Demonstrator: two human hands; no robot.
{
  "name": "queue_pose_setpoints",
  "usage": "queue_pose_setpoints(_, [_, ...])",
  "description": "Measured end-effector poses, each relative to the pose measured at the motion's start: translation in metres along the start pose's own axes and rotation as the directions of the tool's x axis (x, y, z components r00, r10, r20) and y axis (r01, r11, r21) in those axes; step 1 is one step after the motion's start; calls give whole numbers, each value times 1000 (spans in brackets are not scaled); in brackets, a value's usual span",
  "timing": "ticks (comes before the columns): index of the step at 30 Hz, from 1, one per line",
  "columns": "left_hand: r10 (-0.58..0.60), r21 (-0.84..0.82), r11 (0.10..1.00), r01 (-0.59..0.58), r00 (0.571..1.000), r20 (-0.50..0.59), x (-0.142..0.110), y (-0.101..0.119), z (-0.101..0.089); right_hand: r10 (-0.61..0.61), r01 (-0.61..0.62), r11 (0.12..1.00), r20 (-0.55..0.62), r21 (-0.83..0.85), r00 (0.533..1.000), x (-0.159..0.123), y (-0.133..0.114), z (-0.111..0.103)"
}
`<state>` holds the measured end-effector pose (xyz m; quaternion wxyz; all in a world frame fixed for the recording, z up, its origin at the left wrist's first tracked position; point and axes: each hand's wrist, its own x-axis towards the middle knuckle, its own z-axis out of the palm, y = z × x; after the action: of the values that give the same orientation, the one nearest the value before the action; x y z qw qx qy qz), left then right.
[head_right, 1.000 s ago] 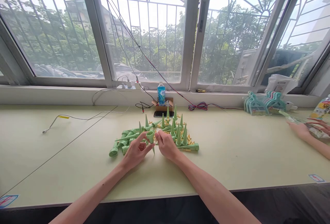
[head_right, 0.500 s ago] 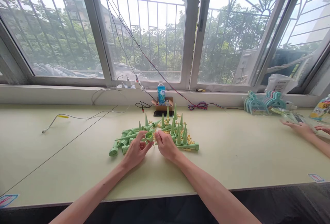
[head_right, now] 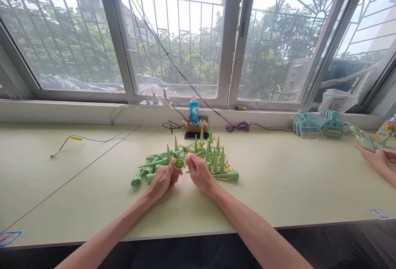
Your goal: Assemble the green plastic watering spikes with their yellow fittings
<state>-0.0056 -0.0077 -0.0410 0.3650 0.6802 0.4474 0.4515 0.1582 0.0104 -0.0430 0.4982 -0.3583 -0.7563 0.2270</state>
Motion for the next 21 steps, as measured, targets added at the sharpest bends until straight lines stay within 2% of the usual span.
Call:
queue_pose_setpoints(5, [-26,-28,999,26,999,25,0,-3,-1,-14,13,1000,58,3,998,-1,-1,-1])
queue_pose_setpoints(12, [-27,30,999,25,997,70,-1,-2,-3,4,-7,998,55,57,998,0,1,-1])
queue_pose_setpoints(21, [76,86,992,-88,989,125,-2,2,-5,26,-27,999,46,24,999,1,4,-1])
